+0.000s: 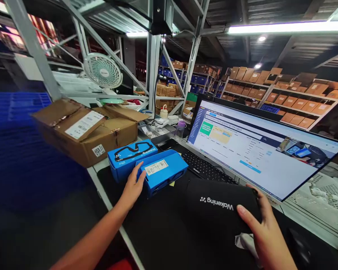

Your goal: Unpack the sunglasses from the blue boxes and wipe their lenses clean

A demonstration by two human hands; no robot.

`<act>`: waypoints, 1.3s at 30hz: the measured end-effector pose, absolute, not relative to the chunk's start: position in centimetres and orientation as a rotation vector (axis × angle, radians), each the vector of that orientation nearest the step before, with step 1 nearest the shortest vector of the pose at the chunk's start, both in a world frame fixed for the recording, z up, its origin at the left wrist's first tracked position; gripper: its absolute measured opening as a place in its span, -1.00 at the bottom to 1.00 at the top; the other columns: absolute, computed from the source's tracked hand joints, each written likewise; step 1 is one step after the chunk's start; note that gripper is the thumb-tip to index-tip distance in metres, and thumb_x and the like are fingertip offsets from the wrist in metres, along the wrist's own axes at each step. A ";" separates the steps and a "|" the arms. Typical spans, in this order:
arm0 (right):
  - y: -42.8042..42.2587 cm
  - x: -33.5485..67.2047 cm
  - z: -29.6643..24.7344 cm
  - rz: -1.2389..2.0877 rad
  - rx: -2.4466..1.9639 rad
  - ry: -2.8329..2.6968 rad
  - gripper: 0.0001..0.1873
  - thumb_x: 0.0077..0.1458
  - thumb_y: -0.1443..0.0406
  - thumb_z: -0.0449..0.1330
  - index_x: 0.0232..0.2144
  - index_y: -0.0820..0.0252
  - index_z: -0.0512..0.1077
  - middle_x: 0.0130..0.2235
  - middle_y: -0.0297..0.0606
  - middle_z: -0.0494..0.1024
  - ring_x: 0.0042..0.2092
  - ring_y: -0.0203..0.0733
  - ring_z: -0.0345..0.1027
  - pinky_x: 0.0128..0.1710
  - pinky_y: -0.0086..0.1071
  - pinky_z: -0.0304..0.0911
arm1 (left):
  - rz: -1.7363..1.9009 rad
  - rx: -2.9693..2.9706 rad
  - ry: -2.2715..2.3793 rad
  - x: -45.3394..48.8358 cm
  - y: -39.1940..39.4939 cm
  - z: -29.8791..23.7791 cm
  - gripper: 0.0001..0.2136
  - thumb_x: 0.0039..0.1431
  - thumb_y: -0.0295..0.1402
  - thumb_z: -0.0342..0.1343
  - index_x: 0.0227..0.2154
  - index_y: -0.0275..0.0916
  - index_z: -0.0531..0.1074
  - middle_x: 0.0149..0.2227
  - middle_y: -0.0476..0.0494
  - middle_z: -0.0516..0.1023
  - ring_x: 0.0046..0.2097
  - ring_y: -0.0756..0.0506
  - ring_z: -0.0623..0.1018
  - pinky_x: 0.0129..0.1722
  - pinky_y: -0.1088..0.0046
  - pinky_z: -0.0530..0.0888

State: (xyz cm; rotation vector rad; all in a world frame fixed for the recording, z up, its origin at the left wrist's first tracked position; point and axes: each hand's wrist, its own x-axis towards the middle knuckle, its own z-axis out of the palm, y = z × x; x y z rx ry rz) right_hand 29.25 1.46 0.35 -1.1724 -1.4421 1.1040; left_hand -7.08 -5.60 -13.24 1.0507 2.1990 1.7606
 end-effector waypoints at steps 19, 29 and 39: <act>1.7 30.5 0.5 1.263 -1.077 -1.280 -0.22 -0.08 0.05 0.35 0.20 0.03 0.31 -0.03 -0.10 0.58 -0.12 0.15 0.53 -0.21 -0.10 0.49 | 1.854 2.133 1.640 -3.1 -9.2 -9.5 -0.63 0.30 -0.59 -0.05 0.04 -0.04 0.37 0.20 -0.19 0.26 0.21 -0.16 0.39 0.15 0.16 0.45; -2.2 29.3 3.2 1.147 -1.108 -1.300 -0.24 0.09 -0.02 0.18 0.30 -0.02 0.18 0.06 -0.12 0.57 -0.02 0.22 0.52 -0.07 0.04 0.46 | 2.131 1.953 1.614 -1.6 -7.9 -3.7 -0.62 0.33 -0.59 -0.08 0.07 -0.03 0.39 0.22 -0.10 0.29 0.26 -0.12 0.33 0.22 0.20 0.38; -5.9 27.9 1.1 0.918 -1.270 -1.395 -0.23 0.21 -0.07 0.08 0.36 -0.11 -0.06 0.28 -0.20 0.33 0.13 0.23 0.39 -0.10 -0.06 0.48 | 2.088 1.660 1.501 -1.1 -9.3 -2.0 -0.61 0.33 -0.46 0.00 0.16 0.04 0.32 0.25 -0.06 0.29 0.31 -0.17 0.30 0.27 0.08 0.35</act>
